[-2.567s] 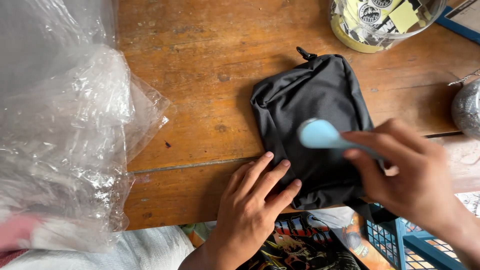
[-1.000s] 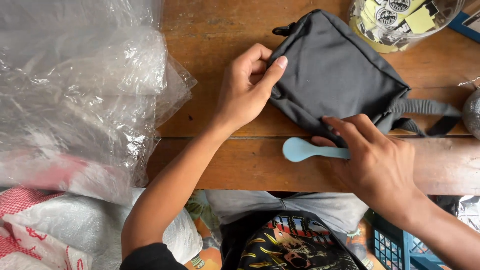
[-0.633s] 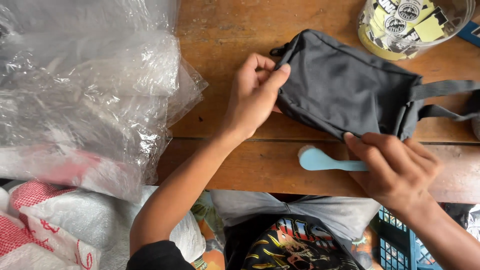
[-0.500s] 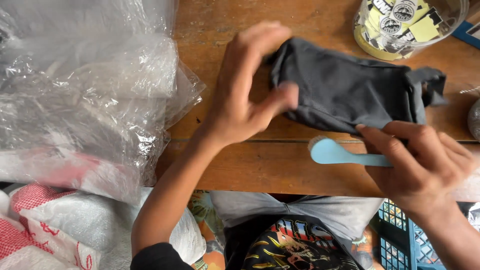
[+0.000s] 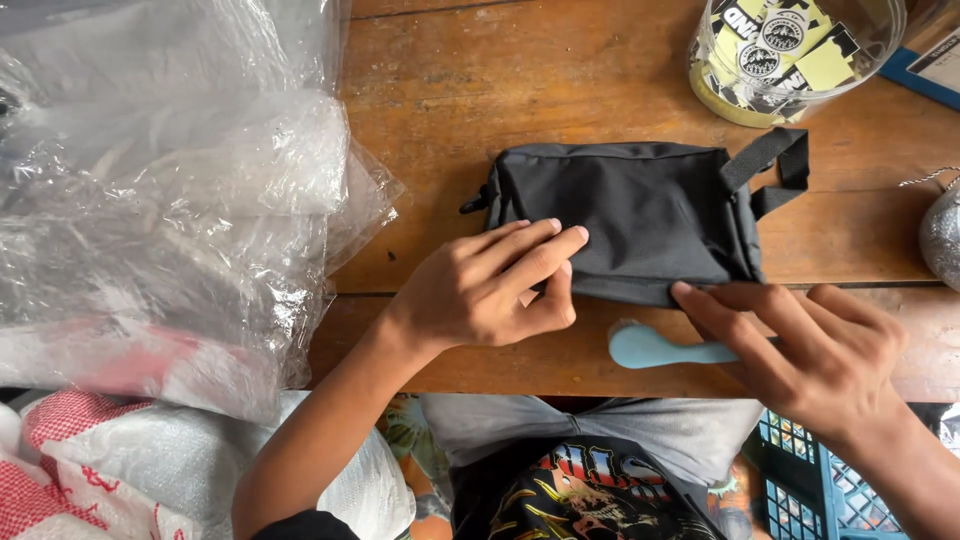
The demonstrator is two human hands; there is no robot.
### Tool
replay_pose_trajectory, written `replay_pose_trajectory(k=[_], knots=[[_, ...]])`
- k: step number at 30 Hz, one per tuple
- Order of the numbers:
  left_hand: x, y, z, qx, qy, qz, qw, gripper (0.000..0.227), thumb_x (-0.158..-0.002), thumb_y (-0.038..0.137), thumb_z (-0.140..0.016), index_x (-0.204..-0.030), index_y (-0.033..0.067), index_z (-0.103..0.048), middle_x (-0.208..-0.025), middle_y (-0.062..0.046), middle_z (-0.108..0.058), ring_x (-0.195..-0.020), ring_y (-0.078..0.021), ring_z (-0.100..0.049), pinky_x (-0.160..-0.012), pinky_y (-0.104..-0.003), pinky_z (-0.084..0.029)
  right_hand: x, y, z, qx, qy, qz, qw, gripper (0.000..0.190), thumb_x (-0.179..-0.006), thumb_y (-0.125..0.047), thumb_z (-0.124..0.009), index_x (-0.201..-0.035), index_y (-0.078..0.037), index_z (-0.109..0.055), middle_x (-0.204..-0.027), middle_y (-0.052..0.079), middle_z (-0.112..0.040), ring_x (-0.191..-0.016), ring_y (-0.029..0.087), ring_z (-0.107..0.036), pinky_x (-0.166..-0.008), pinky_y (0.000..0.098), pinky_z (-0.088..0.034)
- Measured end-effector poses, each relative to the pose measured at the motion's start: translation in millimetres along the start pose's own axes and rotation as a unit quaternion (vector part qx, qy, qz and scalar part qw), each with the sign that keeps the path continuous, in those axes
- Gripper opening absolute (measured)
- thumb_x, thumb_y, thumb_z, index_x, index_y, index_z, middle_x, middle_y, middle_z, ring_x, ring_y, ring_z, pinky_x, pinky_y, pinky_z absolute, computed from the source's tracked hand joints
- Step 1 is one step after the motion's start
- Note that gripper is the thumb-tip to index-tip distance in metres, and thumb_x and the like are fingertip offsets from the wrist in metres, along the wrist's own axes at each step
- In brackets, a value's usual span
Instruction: Cleaning a small black pouch with a white graphic using a small brush on a wooden workspace.
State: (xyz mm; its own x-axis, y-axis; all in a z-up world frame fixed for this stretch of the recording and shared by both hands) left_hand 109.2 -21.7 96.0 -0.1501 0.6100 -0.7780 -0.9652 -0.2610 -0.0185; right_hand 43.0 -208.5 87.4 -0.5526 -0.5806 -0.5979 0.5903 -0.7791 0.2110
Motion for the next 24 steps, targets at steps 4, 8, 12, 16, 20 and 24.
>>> replay_pose_trajectory(k=[4,8,12,16,20,24], knots=[[7,7,-3,-0.035,-0.028,-0.046,0.998,0.013,-0.089,-0.001,-0.06,-0.099,-0.0066,-0.066,-0.114,-0.015,-0.072,-0.09,-0.0274,-0.076,-0.08,-0.035,-0.069,26,0,-7,-0.038,0.061,0.056,0.996,0.014,-0.102,-0.001,-0.066,-0.111,-0.003,-0.077,-0.089,0.006,-0.073,-0.047,0.016,-0.036,-0.046,0.0318,-0.026],[16,10,-2,-0.034,-0.037,-0.094,0.994,0.014,-0.09,-0.004,-0.057,-0.081,0.0055,-0.052,-0.112,-0.02,-0.07,-0.094,-0.0311,-0.076,-0.082,-0.038,-0.07,34,10,-15,-0.014,0.068,0.034,0.997,0.005,-0.103,-0.004,-0.075,-0.106,-0.006,-0.073,-0.081,0.006,-0.063,-0.049,0.016,-0.036,-0.047,0.0318,-0.026],[22,6,-1,-0.07,-0.046,-0.128,0.988,0.026,-0.088,-0.004,-0.053,-0.074,0.0114,-0.04,-0.114,-0.02,-0.07,-0.099,-0.0327,-0.076,-0.086,-0.039,-0.069,17,23,-19,0.048,-0.066,0.074,0.994,0.019,-0.108,-0.006,-0.058,-0.116,-0.019,-0.069,-0.123,-0.001,-0.079,-0.059,0.01,-0.057,-0.055,0.0251,-0.039],[28,6,-6,-0.076,-0.054,-0.143,0.985,0.027,-0.089,-0.003,-0.055,-0.075,0.0138,-0.039,-0.115,-0.02,-0.07,-0.101,-0.0324,-0.077,-0.086,-0.039,-0.069,34,20,-28,0.007,-0.046,0.13,0.99,0.023,-0.104,-0.005,-0.058,-0.116,-0.016,-0.075,-0.102,0.0,-0.074,-0.065,0.011,-0.063,-0.054,0.0263,-0.039],[29,7,-6,-0.039,-0.065,-0.114,0.991,0.024,-0.09,-0.009,-0.055,-0.078,0.0079,-0.044,-0.118,-0.023,-0.067,-0.105,-0.0345,-0.076,-0.091,-0.039,-0.07,28,18,-14,-0.048,0.047,0.134,0.989,0.011,-0.097,0.005,-0.065,-0.09,-0.002,-0.07,-0.068,0.006,-0.054,-0.048,0.018,-0.045,-0.046,0.0319,-0.031],[20,6,-1,-0.007,-0.056,-0.096,0.994,0.023,-0.095,-0.004,-0.054,-0.079,0.0089,-0.044,-0.114,-0.019,-0.071,-0.101,-0.031,-0.076,-0.085,-0.037,-0.069,35,41,-33,-0.086,0.064,0.031,0.994,0.032,-0.103,-0.008,-0.069,-0.079,-0.003,-0.049,-0.058,0.005,-0.04,-0.047,0.022,-0.029,-0.047,0.0367,-0.028]])
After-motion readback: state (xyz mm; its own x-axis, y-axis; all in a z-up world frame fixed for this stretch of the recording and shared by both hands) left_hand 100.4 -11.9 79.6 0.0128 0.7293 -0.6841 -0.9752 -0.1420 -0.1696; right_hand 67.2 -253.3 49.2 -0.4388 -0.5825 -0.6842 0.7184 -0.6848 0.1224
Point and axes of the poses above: each hand's wrist, its own x-axis away from the middle knuckle, its own z-axis out of the back of the hand, y = z × x, the point moved 8 cm from there along -x, towards the middle knuckle
